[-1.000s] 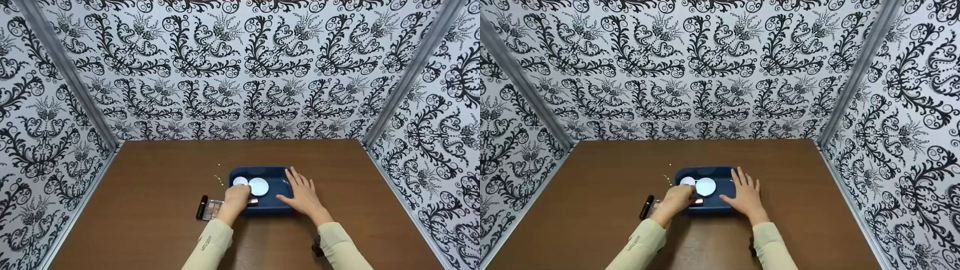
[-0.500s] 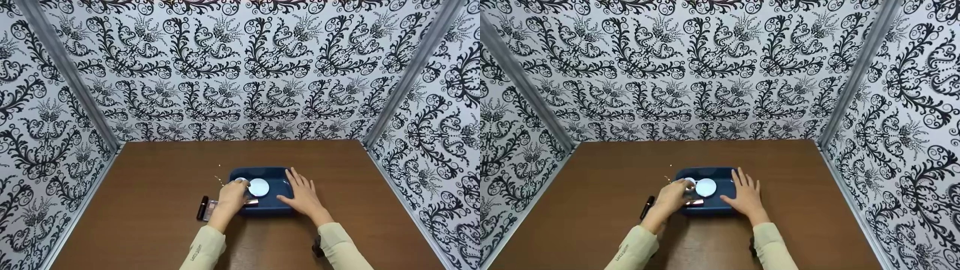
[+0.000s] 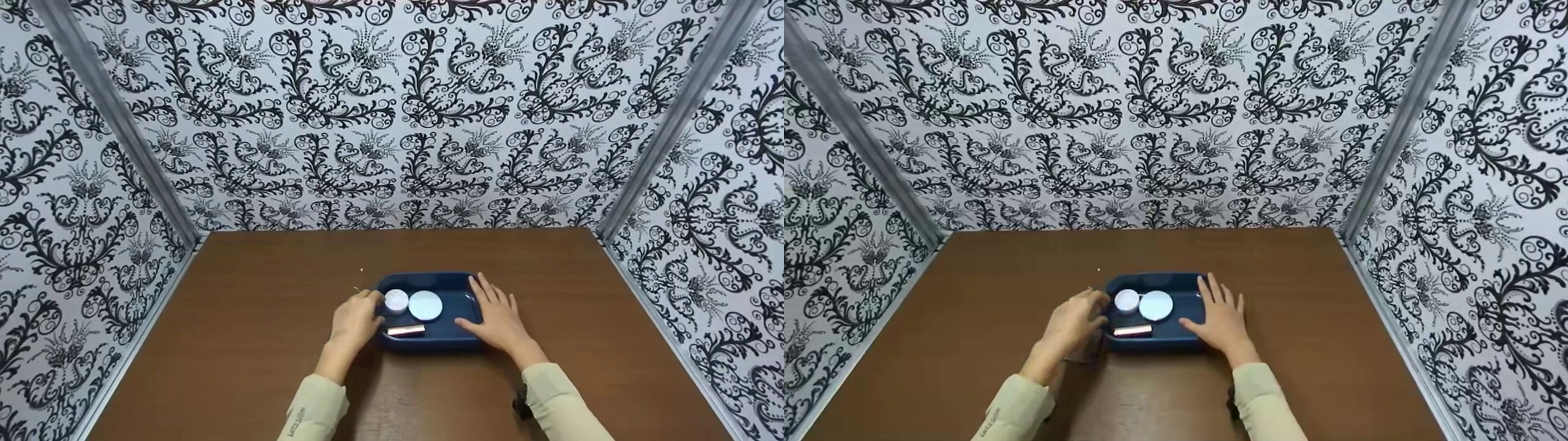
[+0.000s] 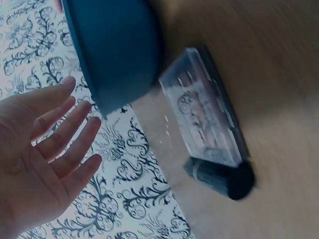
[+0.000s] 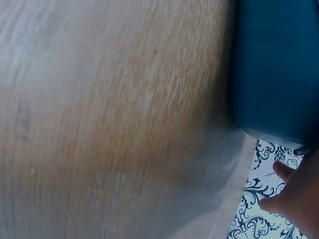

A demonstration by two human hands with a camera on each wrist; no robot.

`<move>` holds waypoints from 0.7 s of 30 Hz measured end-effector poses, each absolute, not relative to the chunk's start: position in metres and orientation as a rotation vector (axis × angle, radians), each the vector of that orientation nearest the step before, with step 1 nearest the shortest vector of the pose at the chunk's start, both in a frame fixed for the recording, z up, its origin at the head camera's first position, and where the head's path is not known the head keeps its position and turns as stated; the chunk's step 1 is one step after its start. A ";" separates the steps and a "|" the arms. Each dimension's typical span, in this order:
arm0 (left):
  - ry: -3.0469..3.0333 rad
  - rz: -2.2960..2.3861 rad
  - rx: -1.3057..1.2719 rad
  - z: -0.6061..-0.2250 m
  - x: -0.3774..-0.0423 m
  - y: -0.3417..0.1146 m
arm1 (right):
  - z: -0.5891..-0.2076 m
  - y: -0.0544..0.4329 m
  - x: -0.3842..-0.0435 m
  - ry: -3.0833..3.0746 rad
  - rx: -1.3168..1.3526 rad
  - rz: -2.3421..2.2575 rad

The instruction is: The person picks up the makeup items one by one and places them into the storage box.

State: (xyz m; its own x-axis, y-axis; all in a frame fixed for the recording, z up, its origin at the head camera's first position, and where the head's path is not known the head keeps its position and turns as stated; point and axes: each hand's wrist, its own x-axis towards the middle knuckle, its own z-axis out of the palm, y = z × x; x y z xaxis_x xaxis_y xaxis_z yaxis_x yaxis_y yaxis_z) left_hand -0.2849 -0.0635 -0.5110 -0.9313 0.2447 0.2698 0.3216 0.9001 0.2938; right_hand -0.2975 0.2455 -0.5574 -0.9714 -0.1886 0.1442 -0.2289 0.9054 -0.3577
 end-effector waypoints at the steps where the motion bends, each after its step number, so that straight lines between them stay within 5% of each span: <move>1: -2.839 -0.505 -0.418 -0.512 -0.284 -0.067 | -0.558 0.246 -0.298 -2.964 0.323 0.572; 21: -2.991 -0.556 0.079 -0.536 -0.276 -0.122 | -0.560 0.246 -0.299 -2.971 0.324 0.579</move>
